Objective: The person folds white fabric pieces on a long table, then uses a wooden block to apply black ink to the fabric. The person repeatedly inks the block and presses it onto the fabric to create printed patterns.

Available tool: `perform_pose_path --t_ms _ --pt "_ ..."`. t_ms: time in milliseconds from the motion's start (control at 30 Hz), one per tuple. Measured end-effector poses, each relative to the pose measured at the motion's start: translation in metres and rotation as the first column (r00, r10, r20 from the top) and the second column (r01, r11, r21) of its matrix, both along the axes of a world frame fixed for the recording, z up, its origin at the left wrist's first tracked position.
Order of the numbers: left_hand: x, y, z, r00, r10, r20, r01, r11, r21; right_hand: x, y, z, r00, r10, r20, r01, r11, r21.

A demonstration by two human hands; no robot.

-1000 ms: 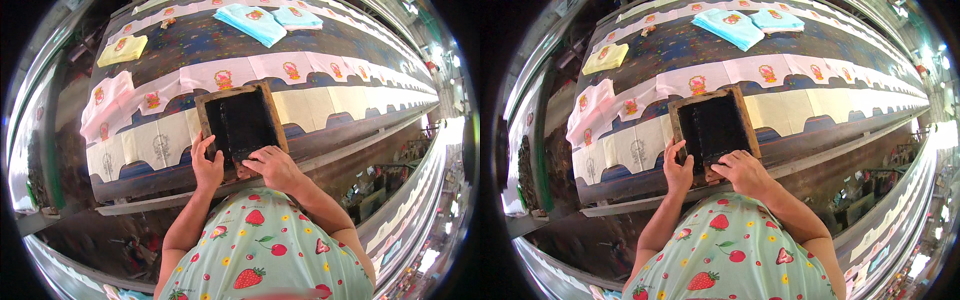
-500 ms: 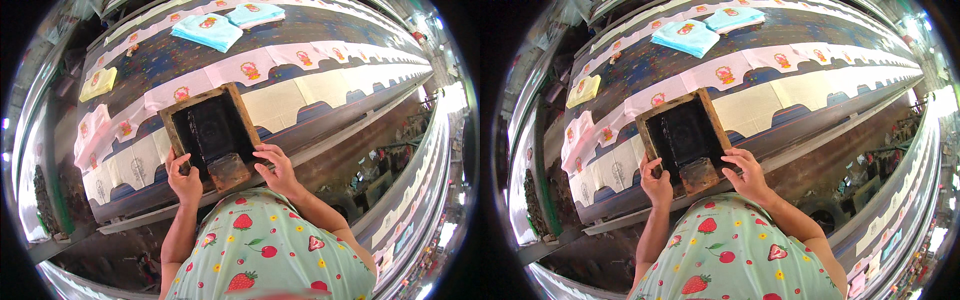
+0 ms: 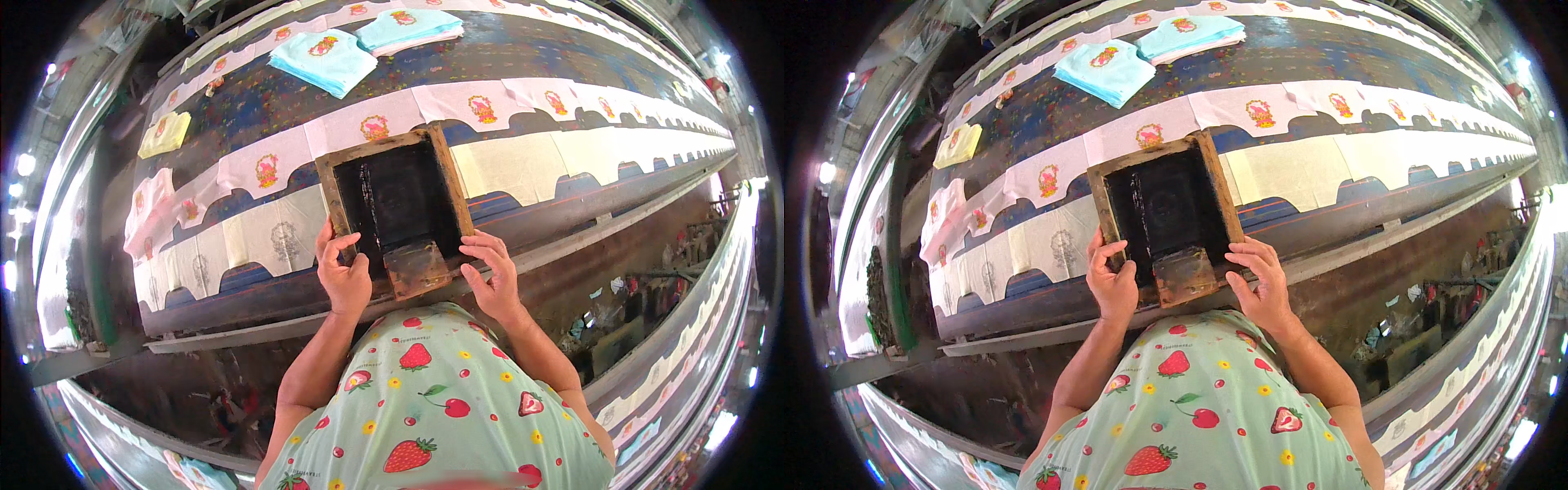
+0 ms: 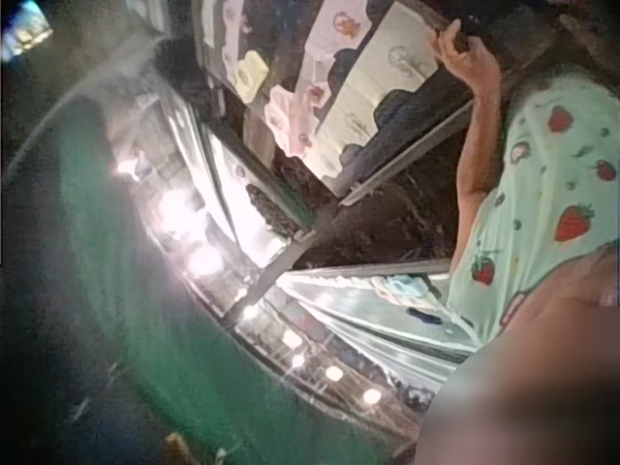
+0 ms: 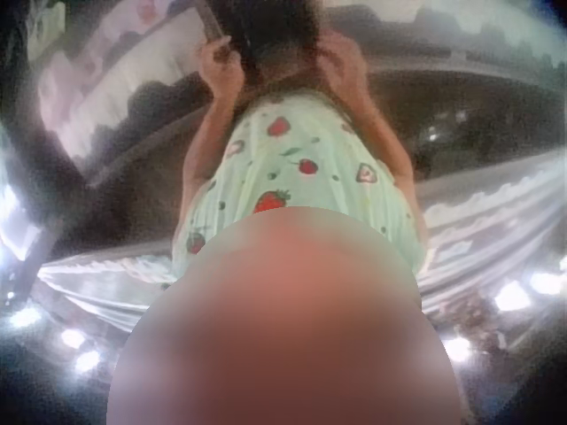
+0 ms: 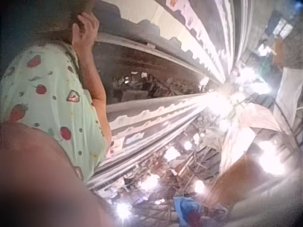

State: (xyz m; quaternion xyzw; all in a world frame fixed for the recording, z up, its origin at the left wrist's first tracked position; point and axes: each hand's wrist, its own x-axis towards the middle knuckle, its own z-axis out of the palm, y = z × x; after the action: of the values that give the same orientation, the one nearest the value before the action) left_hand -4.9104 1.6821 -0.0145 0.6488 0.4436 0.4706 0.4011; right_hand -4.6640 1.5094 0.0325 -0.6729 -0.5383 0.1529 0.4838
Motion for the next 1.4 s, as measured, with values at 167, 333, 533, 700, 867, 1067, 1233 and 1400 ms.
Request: perform_pose_path --t_ms 167,333,533,700,867,1067,1233,1400 --pt "0.011 -0.004 -0.002 0.999 0.022 -0.038 -0.022 1.0 -0.004 0.019 -0.005 0.001 0.999 0.039 -0.006 -0.039 0.999 -0.015" --pt "0.01 -0.004 -0.007 1.0 0.01 -0.011 -0.011 0.998 -0.06 0.022 -0.003 0.002 0.999 0.042 -0.015 -0.042 0.999 -0.014" --pt "0.018 -0.008 -0.011 0.999 0.032 0.007 -0.03 0.989 -0.145 0.029 -0.006 0.006 0.999 0.03 -0.018 -0.031 0.999 -0.043" --pt "0.018 -0.01 -0.006 1.0 0.013 -0.025 -0.015 0.994 -0.109 0.029 -0.001 0.014 0.998 0.026 0.06 -0.024 0.999 -0.041" --pt "0.022 -0.009 -0.006 1.0 -0.001 -0.015 0.0 0.996 -0.093 0.02 0.005 0.026 0.959 0.135 0.249 -0.141 0.99 0.009" --pt "0.02 -0.009 -0.006 0.999 -0.003 -0.047 -0.003 0.992 -0.123 0.012 0.012 0.03 0.891 0.308 0.334 -0.326 0.946 -0.004" --pt "0.02 -0.007 -0.009 1.0 0.0 0.013 0.001 0.991 -0.135 0.009 0.017 0.033 0.843 0.383 0.379 -0.381 0.921 -0.081" --pt "0.019 -0.006 -0.011 1.0 -0.006 0.003 0.006 0.984 -0.176 0.008 0.023 0.037 0.801 0.413 0.434 -0.386 0.91 -0.154"
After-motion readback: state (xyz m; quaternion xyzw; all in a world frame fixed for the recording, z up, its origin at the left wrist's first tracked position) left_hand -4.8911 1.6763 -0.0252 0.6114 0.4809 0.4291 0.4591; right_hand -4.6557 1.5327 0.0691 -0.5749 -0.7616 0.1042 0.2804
